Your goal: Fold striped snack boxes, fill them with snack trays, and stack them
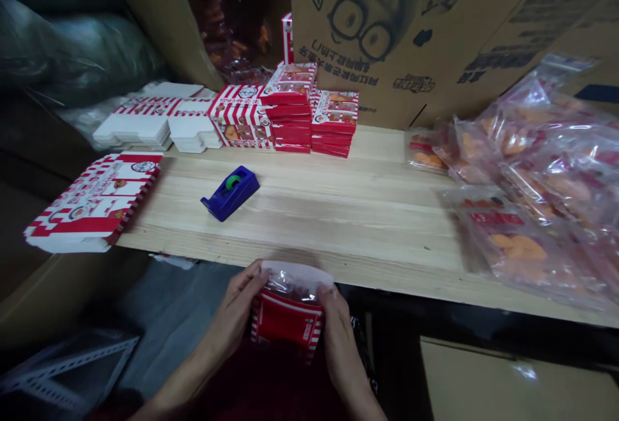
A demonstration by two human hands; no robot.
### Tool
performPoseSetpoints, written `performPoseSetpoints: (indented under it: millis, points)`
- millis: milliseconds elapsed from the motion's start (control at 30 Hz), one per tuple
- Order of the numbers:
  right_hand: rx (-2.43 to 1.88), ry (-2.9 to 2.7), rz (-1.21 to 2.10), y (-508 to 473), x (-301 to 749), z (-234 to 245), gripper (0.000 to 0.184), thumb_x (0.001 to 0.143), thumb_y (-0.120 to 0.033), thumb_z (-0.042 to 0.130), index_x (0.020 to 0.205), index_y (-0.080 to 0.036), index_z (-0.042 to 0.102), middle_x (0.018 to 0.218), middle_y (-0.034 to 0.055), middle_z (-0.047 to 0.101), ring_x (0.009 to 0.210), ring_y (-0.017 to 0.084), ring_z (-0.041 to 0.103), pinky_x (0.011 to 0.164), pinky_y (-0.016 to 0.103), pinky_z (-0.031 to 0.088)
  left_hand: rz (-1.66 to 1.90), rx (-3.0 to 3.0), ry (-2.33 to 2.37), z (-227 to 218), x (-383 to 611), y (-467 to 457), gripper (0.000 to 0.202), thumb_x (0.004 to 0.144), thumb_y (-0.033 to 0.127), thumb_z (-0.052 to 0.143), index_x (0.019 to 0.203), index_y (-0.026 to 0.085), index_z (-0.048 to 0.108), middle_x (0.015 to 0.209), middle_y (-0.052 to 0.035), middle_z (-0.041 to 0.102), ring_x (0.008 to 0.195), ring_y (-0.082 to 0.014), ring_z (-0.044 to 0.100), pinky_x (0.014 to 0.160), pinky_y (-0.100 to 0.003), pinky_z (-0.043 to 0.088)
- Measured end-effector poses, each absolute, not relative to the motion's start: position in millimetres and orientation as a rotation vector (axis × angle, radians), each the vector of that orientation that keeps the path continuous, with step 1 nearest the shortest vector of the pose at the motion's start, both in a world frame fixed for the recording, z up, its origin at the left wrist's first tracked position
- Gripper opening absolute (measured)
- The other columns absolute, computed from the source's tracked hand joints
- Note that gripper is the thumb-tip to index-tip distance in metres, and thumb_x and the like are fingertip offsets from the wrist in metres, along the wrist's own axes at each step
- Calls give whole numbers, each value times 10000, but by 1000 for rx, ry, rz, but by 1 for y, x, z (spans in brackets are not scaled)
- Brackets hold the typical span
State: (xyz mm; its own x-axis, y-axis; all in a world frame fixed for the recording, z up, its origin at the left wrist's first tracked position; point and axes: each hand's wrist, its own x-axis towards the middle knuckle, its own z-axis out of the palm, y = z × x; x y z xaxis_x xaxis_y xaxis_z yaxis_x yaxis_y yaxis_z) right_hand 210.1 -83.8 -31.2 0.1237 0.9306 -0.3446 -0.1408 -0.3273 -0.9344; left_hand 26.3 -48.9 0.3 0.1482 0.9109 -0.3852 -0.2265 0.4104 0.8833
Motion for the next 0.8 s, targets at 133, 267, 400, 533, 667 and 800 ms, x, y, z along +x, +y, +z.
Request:
performPoseSetpoints:
  millis: [133, 267, 400, 533, 667, 800]
  points:
    - [-1463, -608, 1470, -77, 203, -22, 379, 876, -514, 673, 1114, -230, 756, 1097, 63, 798, 1071, 309, 716, 900, 429, 591, 995, 691, 1118, -3, 31, -45, 102, 877, 293, 674, 902, 202, 711, 823, -10, 724, 692, -159, 598, 661, -266, 476]
    - [-1378, -466, 1564, -67, 195, -16, 250, 791, -418, 729, 952, -229, 763, 911, 33, 802, 884, 293, 740, 804, 417, 599, 998, 577, 1104, -9, 29, -41, 106, 824, 241, 696, 918, 201, 723, 830, -13, 744, 679, -155, 627, 674, -274, 486]
    - [-1364, -365, 1532, -62, 196, -19, 194, 734, -363, 770, 885, -242, 758, 843, 17, 788, 846, 279, 736, 827, 418, 592, 887, 518, 936, -11, 16, -37, 262, 889, 379, 719, 1076, 196, 738, 1008, -76, 783, 918, -234, 722, 850, -348, 531]
    - [-1358, -380, 1536, -64, 201, -28, 242, 760, -387, 775, 947, -234, 759, 927, 25, 803, 954, 288, 734, 886, 418, 575, 879, 380, 868, -13, 7, -36, 363, 878, 484, 732, 1038, 159, 754, 1090, -119, 787, 1097, -294, 709, 986, -397, 508]
    - [-1355, -345, 1532, -63, 199, -31, 259, 762, -407, 788, 966, -250, 759, 981, 6, 812, 1032, 285, 726, 960, 412, 553, 888, 282, 1023, -15, 8, -33, 273, 755, 254, 852, 978, 125, 760, 979, -97, 803, 938, -241, 735, 894, -328, 520]
    - [-1195, -322, 1711, -60, 202, -22, 403, 780, -618, 733, 948, -254, 782, 974, 43, 820, 1114, 336, 709, 984, 474, 556, 925, 274, 1089, -16, 7, -26, 202, 675, 154, 839, 859, 132, 758, 763, -29, 770, 666, -152, 675, 706, -256, 513]
